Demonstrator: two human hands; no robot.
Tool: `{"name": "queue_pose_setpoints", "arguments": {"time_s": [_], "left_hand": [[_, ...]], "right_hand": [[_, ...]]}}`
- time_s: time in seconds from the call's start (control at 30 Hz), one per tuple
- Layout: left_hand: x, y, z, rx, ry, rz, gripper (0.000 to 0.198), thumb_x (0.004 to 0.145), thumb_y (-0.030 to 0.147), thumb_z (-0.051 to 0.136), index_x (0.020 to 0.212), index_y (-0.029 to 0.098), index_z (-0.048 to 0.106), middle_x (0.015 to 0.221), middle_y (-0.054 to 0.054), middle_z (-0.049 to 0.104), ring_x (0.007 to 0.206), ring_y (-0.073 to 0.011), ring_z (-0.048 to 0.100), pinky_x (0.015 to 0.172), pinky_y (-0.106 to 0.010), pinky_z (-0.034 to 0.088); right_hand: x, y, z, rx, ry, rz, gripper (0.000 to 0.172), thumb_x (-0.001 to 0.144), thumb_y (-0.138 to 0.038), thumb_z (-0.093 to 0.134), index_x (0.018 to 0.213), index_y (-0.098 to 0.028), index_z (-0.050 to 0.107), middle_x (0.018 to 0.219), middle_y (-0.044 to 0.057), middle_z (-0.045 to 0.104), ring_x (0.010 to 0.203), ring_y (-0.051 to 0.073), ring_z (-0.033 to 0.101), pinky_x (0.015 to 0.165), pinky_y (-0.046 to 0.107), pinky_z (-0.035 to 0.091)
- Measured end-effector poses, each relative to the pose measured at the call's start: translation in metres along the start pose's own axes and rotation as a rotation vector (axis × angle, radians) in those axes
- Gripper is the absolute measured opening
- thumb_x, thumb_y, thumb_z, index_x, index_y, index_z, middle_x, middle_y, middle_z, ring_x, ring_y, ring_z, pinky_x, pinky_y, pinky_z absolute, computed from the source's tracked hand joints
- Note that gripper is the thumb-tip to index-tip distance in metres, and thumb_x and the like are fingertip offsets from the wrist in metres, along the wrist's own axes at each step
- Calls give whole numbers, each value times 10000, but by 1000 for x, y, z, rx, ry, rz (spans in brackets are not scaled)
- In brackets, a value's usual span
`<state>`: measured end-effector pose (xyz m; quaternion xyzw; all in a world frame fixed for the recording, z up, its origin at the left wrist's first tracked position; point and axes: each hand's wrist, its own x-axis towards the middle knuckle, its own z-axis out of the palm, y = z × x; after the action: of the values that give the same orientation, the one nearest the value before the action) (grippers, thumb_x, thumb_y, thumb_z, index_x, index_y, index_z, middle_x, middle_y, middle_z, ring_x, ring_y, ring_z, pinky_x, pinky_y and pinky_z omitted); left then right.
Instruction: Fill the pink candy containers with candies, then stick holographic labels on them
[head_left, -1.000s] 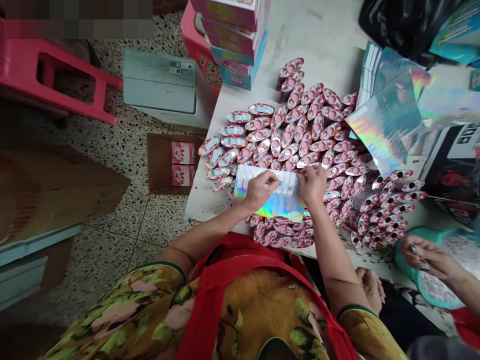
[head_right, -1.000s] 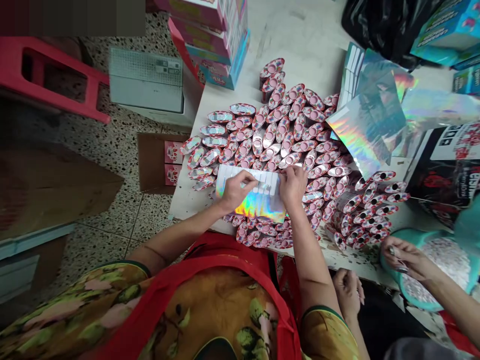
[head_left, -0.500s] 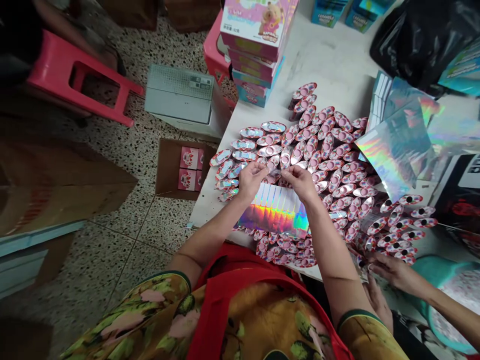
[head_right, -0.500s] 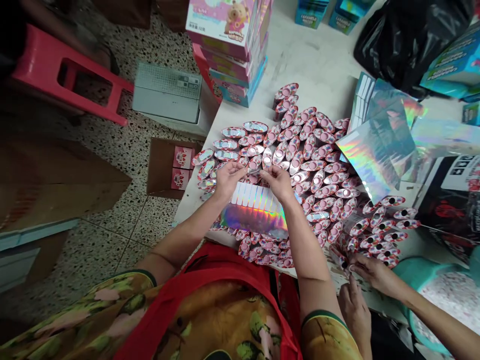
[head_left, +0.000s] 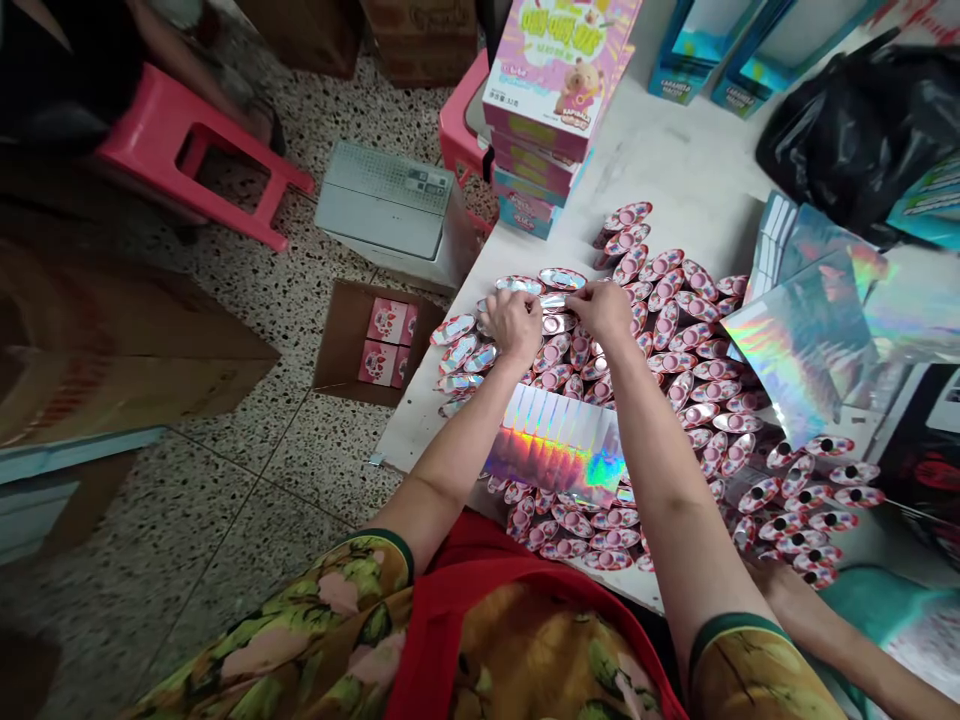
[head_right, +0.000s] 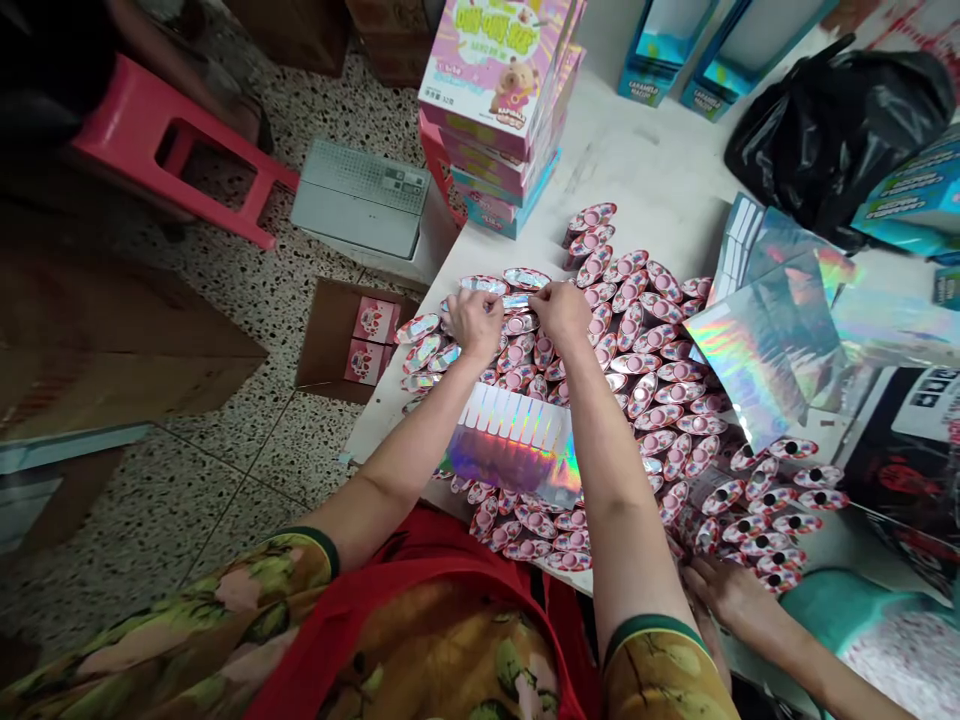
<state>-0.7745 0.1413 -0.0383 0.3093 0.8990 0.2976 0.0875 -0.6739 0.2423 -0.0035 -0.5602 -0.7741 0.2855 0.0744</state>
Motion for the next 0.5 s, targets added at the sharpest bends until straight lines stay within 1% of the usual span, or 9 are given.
{"name": "queue_pose_setpoints", "arguments": {"time_s": [0.07,0.17,0.23,0.3,0.33,0.4,0.47,0.5], "left_hand": [[1,-3,5,-21,-13,-8,127,920,265,604,829,225,684,1060,-126,677,1173,-352,543,994,-538,411],[8,-9,9,-57,25,0,90,910,299,632,913,218,672,1125,-144,666,1218,-361,526,1011,-535,416],[15,-13,6,-41,21,0,104,894,305,666,953,219,666,1148,-144,658,1234,-363,521,1023,-527,416],[20,-16,1,-21,-23,7,102,893,301,680,959,225,663,1140,-138,653,1256,-368,509,1031,-522,408],[20,-17,-3,-20,-40,19,107,898,307,680,967,228,663,1138,-136,648,1269,-371,499,1033,-520,404],[12,-19,-12,-37,-63,85,155,913,344,675,1019,232,663,1158,-133,638,1286,-373,478,1030,-513,400],[-11,-18,-20,-40,-129,220,208,935,400,654,1061,235,668,1178,-130,635,1264,-366,479,1020,-498,399],[-27,-17,-23,-31,-195,314,222,945,425,640,1063,240,676,1173,-123,640,1236,-355,489,1012,-486,400]], "right_hand": [[3,5,5,2,21,27,90,715,-273,770,726,-199,721,751,55,672,773,240,605,767,365,474],[14,15,14,52,55,56,167,687,-287,796,707,-198,657,765,62,666,764,237,598,787,377,493],[22,19,19,83,58,55,173,719,-301,775,744,-192,643,778,62,663,780,232,598,803,374,497],[26,23,20,114,76,3,159,786,-315,716,830,-174,657,810,62,662,825,228,602,826,366,492],[23,27,17,132,98,-37,176,827,-325,675,891,-162,664,843,64,664,854,224,603,836,362,488],[2,40,5,172,159,-103,249,905,-364,584,1011,-152,661,932,71,671,903,212,604,846,350,480],[-40,63,-13,196,194,-91,305,937,-426,542,1051,-169,658,993,72,672,905,201,603,837,337,477],[-67,77,-22,196,185,-44,311,921,-465,568,1004,-182,667,974,67,670,875,199,601,823,335,478]]}}
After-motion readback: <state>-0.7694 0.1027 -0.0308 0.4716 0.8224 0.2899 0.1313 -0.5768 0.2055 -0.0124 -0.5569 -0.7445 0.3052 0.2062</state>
